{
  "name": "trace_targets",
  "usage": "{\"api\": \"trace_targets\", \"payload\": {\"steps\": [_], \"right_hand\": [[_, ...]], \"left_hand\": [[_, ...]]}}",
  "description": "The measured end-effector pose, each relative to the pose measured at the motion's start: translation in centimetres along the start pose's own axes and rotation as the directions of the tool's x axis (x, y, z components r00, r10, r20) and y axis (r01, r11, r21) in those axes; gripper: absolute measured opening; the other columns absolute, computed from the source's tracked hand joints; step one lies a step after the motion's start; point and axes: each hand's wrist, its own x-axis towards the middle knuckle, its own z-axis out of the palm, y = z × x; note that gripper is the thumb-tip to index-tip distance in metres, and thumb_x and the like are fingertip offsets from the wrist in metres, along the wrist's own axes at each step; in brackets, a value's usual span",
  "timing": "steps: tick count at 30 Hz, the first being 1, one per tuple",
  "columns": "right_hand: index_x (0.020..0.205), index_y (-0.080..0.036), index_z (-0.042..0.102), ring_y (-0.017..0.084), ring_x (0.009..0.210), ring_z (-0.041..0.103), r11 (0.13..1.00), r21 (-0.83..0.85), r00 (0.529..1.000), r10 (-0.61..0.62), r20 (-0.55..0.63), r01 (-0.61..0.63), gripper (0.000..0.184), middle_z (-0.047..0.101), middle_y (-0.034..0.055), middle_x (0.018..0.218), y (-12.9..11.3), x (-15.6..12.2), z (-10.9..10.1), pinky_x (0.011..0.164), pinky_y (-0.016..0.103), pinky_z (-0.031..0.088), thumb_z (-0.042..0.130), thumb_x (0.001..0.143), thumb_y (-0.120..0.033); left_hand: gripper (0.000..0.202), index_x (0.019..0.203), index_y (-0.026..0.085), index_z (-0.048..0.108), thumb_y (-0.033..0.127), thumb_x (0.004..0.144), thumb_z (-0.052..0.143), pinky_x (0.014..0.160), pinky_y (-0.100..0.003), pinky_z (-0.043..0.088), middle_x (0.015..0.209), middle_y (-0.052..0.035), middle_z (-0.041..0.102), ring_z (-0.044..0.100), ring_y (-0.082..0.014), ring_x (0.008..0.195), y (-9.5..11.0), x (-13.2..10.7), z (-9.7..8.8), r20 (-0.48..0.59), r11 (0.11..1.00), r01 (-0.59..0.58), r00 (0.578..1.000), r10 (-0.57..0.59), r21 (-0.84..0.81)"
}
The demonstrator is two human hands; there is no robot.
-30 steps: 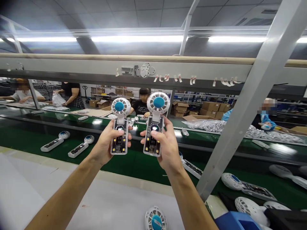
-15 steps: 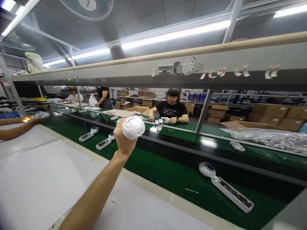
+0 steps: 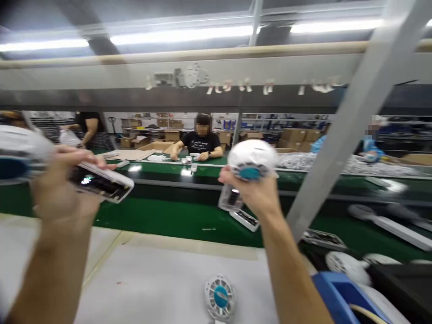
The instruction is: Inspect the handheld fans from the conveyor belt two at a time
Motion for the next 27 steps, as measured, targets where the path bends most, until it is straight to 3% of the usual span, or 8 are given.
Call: {"api": "trace_targets", "payload": {"steps": [3, 5, 9, 12, 17, 21, 24, 27], "right_hand": [[0.084, -0.013, 0.074, 0.025, 0.084, 0.07, 0.948, -0.232, 0.97, 0.238, 0.054, -0.22, 0.032, 0.074, 0.0058, 0.082, 4.4, 1.1, 2.3, 0.073, 0.031, 0.053, 0.083, 0.067, -0.039], [0.089, -0.014, 0.075, 0.026, 0.09, 0.07, 0.834, -0.471, 0.916, 0.383, 0.118, -0.288, 0.034, 0.075, 0.0065, 0.088, 7.5, 1.4, 4.0, 0.071, 0.028, 0.051, 0.079, 0.068, -0.041], [0.085, -0.016, 0.076, 0.026, 0.09, 0.071, 0.734, -0.602, 0.834, 0.516, 0.196, -0.314, 0.034, 0.076, 0.0066, 0.091, 11.9, 0.2, 6.8, 0.068, 0.026, 0.048, 0.084, 0.062, -0.04], [0.092, -0.016, 0.075, 0.028, 0.097, 0.07, 0.679, -0.682, 0.8, 0.554, 0.231, -0.273, 0.033, 0.076, 0.01, 0.098, 13.2, -1.4, 8.4, 0.074, 0.028, 0.049, 0.074, 0.075, -0.044], [0.097, -0.011, 0.074, 0.035, 0.104, 0.068, 0.572, -0.808, 0.735, 0.607, 0.302, -0.14, 0.038, 0.072, 0.0205, 0.109, 13.0, -2.5, 9.5, 0.083, 0.036, 0.049, 0.064, 0.085, -0.045], [0.116, -0.011, 0.069, 0.038, 0.124, 0.057, 0.491, -0.866, 0.713, 0.64, 0.287, -0.092, 0.04, 0.062, 0.0231, 0.131, 12.2, -1.2, 8.0, 0.095, 0.042, 0.046, 0.057, 0.091, -0.039], [0.12, -0.009, 0.068, 0.041, 0.131, 0.05, 0.423, -0.9, 0.665, 0.702, 0.254, -0.104, 0.043, 0.053, 0.0238, 0.141, 12.2, -0.3, 6.5, 0.099, 0.044, 0.045, 0.067, 0.083, -0.031], [0.113, -0.01, 0.071, 0.041, 0.125, 0.056, 0.387, -0.914, 0.595, 0.767, 0.243, -0.126, 0.05, 0.056, 0.0233, 0.138, 13.0, -0.2, 5.8, 0.092, 0.042, 0.05, 0.081, 0.066, -0.024]], "left_hand": [[0.016, 0.058, 0.02, 0.053, 0.013, 0.06, 0.067, 0.055, -0.032, 0.053, 0.061, 0.004, 0.053, 0.055, -0.0129, 0.054, 0.2, -0.4, 0.3, 0.035, 0.974, -0.204, 0.979, 0.202, 0.098], [0.017, 0.057, 0.019, 0.055, 0.012, 0.06, 0.07, 0.059, -0.033, 0.054, 0.062, 0.0042, 0.055, 0.058, -0.0142, 0.055, -1.0, -0.2, 0.3, 0.092, 0.938, -0.296, 0.954, 0.284, 0.177], [0.022, 0.07, 0.016, 0.064, 0.021, 0.055, 0.08, 0.064, -0.028, 0.052, 0.07, 0.0033, 0.064, 0.062, -0.0148, 0.065, -6.4, 1.2, -0.6, 0.187, 0.933, 0.017, 0.978, -0.09, 0.36], [0.029, 0.076, 0.014, 0.068, 0.02, 0.051, 0.083, 0.062, -0.025, 0.048, 0.071, 0.0021, 0.067, 0.062, -0.0154, 0.07, -11.4, 2.4, -1.9, 0.156, 0.775, 0.181, 0.928, -0.339, 0.605], [0.015, 0.07, 0.012, 0.064, 0.015, 0.067, 0.078, 0.052, -0.023, 0.042, 0.062, 0.0029, 0.06, 0.054, -0.0114, 0.056, -17.4, 2.7, -4.1, 0.093, 0.569, 0.287, 0.833, -0.546, 0.77], [0.019, 0.09, 0.012, 0.064, 0.031, 0.092, 0.066, 0.061, -0.026, 0.052, 0.082, -0.0008, 0.065, 0.06, -0.0111, 0.067, -20.6, 2.2, -6.1, 0.051, 0.412, 0.271, 0.782, -0.621, 0.87], [0.025, 0.106, 0.013, 0.064, 0.035, 0.094, 0.063, 0.076, -0.034, 0.056, 0.101, -0.0055, 0.066, 0.065, -0.0167, 0.085, -22.4, 1.8, -7.8, 0.017, 0.333, 0.226, 0.805, -0.594, 0.915], [0.031, 0.116, 0.015, 0.061, 0.03, 0.09, 0.066, 0.094, -0.046, 0.05, 0.118, -0.009, 0.062, 0.06, -0.0249, 0.11, -23.1, 1.3, -8.8, -0.012, 0.28, 0.187, 0.848, -0.53, 0.942]]}}
